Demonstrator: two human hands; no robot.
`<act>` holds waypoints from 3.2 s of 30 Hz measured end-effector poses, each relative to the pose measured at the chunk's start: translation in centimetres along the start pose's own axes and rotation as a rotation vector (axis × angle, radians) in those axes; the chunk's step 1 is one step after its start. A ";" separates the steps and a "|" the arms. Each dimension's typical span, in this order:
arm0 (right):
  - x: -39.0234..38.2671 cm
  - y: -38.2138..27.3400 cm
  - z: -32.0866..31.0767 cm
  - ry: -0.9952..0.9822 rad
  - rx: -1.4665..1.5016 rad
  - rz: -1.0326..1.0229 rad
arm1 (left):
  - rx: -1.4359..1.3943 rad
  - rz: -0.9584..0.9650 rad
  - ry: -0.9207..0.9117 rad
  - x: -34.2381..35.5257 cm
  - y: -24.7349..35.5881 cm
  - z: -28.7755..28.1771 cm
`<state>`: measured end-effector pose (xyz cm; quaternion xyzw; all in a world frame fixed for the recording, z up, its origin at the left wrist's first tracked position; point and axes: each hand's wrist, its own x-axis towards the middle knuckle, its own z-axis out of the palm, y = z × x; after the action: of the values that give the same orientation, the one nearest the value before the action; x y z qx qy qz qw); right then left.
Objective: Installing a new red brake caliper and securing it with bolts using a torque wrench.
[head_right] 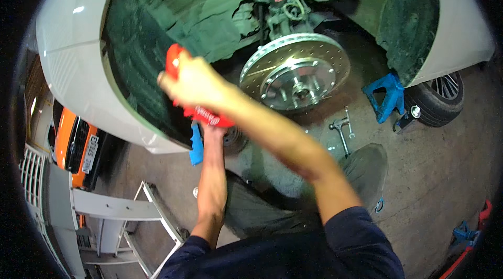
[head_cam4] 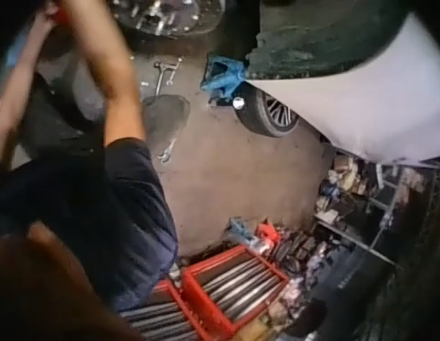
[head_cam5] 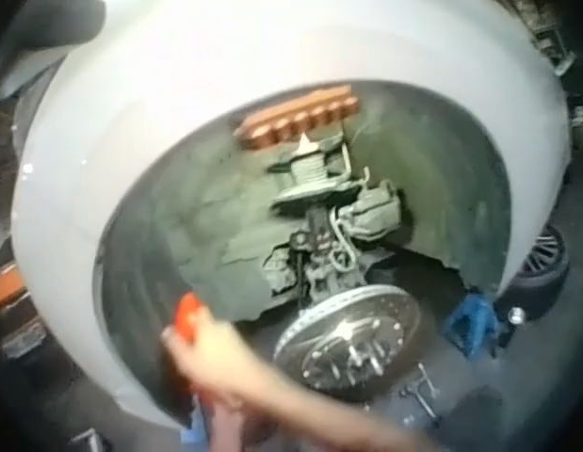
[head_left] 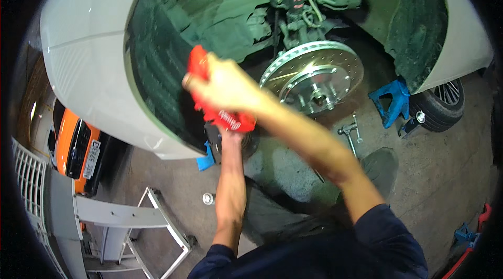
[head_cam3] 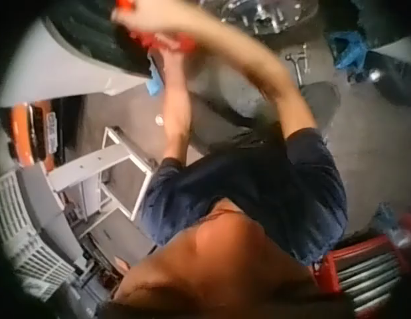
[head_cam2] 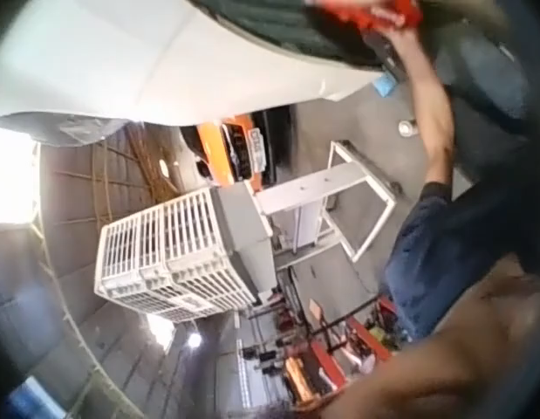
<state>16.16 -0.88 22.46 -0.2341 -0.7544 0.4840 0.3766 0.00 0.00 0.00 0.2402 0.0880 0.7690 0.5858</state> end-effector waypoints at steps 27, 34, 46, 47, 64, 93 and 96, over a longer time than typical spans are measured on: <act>2.1 5.4 -5.7 -0.004 -0.290 -0.001 | 0.260 -0.125 0.337 1.0 -4.2 -0.9; 1.8 5.5 -6.2 0.023 -0.296 -0.001 | 0.291 -0.085 0.191 0.7 -4.1 -0.2; 1.2 9.4 -6.7 -0.069 -0.226 -0.179 | 0.314 -0.179 0.266 0.4 -3.9 0.0; 1.2 9.5 -6.3 -0.083 -0.295 -0.239 | 0.326 -0.162 0.283 0.3 -4.0 0.2; 1.2 8.5 -1.2 0.047 -0.204 -0.142 | 0.190 -0.129 0.348 0.2 -4.3 -0.2; 3.4 9.2 -2.9 0.018 -0.244 -0.108 | 0.208 -0.205 0.334 0.2 -3.3 -0.3; 3.4 9.7 -3.7 0.009 -0.182 -0.030 | 0.255 -0.211 0.368 0.5 -3.1 -0.7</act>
<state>16.91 7.74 15.77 -0.2581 -0.7969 0.4066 0.3646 2.21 1.51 -1.80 0.1577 0.3141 0.7172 0.6018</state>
